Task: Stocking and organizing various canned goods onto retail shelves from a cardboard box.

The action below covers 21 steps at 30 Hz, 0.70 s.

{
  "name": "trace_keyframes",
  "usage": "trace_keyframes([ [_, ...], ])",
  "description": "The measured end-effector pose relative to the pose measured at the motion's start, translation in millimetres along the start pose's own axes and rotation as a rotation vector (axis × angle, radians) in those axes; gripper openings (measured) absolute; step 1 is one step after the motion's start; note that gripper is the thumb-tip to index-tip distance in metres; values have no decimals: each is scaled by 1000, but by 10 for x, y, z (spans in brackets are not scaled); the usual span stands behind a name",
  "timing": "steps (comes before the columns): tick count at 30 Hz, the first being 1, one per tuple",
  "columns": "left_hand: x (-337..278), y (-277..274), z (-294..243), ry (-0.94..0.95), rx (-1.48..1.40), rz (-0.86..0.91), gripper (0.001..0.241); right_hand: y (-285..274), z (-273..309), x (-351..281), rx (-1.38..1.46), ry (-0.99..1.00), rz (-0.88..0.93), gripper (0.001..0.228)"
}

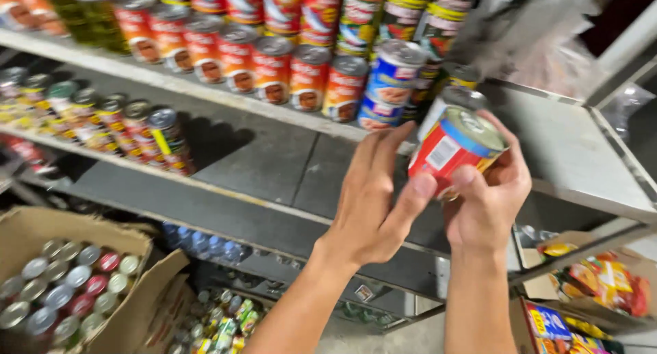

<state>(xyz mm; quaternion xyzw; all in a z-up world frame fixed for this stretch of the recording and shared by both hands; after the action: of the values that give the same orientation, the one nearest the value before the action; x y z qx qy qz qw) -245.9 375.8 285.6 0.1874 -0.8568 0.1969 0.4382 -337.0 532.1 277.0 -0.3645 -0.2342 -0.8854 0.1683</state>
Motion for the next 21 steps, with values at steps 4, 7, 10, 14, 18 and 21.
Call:
trace_keyframes([
  [4, -47, -291, 29, -96, -330, 103, 89, 600, -94, -230, -117, 7, 86, 70],
  [7, -21, -400, 171, -216, -341, 73, 94, 749, -124, -235, -221, -10, 68, 26],
  [10, 14, -379, 214, -161, -296, 58, 88, 739, -133, -180, 21, 187, 109, 49],
  [14, 180, -123, 294, -240, -409, 85, 81, 699, 139, 40, -203, 118, 309, 63],
  [18, 371, 65, 258, -63, -333, -17, 76, 581, 394, 286, -266, 102, 482, 79],
  [21, 628, 192, 264, 97, 96, -114, 69, 427, 408, 538, -393, -10, 485, 78],
])
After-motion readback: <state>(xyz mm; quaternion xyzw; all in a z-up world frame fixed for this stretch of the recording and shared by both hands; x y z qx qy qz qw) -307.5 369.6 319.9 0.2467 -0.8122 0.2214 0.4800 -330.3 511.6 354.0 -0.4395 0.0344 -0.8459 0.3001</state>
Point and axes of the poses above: each hand's wrist, its own x-axis towards the middle knuckle, its own y-axis out of the palm, z = x × y, the point moved 5 cm from there along x, towards the middle knuckle, and after that the axes turned 2 degrees about z, right-handed, at the moved point
